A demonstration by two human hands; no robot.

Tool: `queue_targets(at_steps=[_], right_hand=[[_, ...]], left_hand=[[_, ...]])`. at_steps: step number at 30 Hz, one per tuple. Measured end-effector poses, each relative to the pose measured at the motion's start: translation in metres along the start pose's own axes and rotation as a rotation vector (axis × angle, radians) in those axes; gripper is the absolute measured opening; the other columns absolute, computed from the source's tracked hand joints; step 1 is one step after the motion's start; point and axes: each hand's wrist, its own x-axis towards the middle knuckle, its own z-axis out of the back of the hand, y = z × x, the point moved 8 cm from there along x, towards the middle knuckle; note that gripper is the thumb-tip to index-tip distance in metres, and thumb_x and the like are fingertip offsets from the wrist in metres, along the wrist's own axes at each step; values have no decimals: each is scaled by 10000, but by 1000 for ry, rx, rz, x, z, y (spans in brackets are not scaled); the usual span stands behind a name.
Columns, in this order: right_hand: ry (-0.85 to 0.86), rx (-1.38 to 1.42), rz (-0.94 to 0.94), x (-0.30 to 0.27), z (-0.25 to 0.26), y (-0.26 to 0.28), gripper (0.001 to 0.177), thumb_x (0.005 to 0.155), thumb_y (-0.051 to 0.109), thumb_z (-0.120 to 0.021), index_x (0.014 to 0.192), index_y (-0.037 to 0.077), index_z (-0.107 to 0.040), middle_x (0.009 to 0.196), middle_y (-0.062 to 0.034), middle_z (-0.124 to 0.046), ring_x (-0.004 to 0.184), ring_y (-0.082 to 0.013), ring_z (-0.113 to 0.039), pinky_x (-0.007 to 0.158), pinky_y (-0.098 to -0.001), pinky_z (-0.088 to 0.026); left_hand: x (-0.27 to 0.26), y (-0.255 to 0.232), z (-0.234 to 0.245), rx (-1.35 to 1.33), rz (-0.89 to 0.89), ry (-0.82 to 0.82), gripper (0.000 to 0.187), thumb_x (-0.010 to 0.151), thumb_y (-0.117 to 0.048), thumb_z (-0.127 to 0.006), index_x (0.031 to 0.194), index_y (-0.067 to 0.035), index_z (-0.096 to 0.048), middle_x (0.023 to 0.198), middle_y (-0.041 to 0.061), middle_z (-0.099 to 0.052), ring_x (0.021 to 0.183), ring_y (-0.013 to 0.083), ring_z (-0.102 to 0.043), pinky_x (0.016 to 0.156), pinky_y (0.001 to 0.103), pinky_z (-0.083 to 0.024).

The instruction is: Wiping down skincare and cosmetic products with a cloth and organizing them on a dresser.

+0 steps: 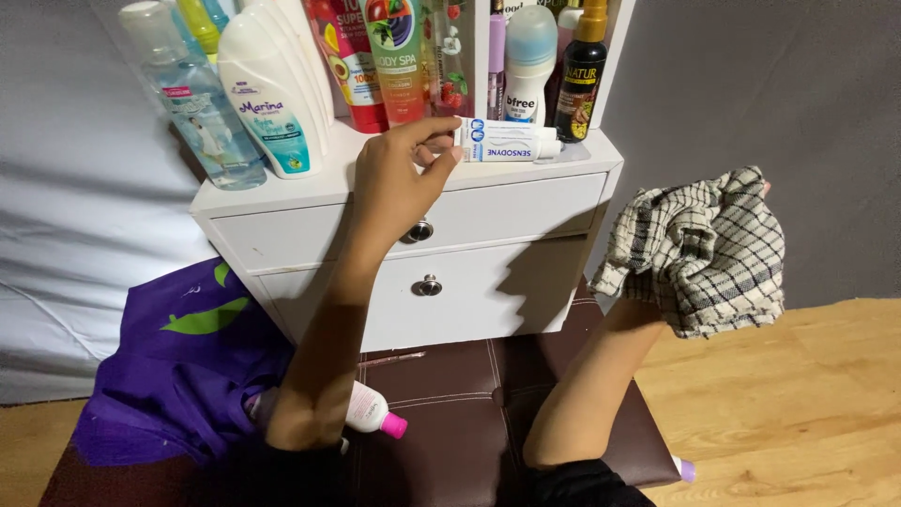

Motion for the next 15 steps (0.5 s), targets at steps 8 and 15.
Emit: queue_targets(at_steps=[8, 15], right_hand=[[108, 4, -27, 23, -30, -8, 234, 1094, 231, -625, 1239, 48, -642, 1235, -76, -689, 1093, -152, -666, 978, -299, -543], [269, 50, -108, 9, -116, -37, 230, 1091, 234, -638, 1218, 42, -652, 1220, -73, -691, 1083, -149, -661, 973, -292, -536]], left_hand=[[-64, -29, 68, 20, -197, -326, 100, 985, -58, -765, 1073, -59, -719, 1043, 84, -702, 759, 167, -686, 666, 291, -555], [-169, 47, 102, 105, -247, 9, 83, 875, -46, -789, 914, -64, -717, 869, 81, -716, 795, 252, -669, 718, 370, -508]])
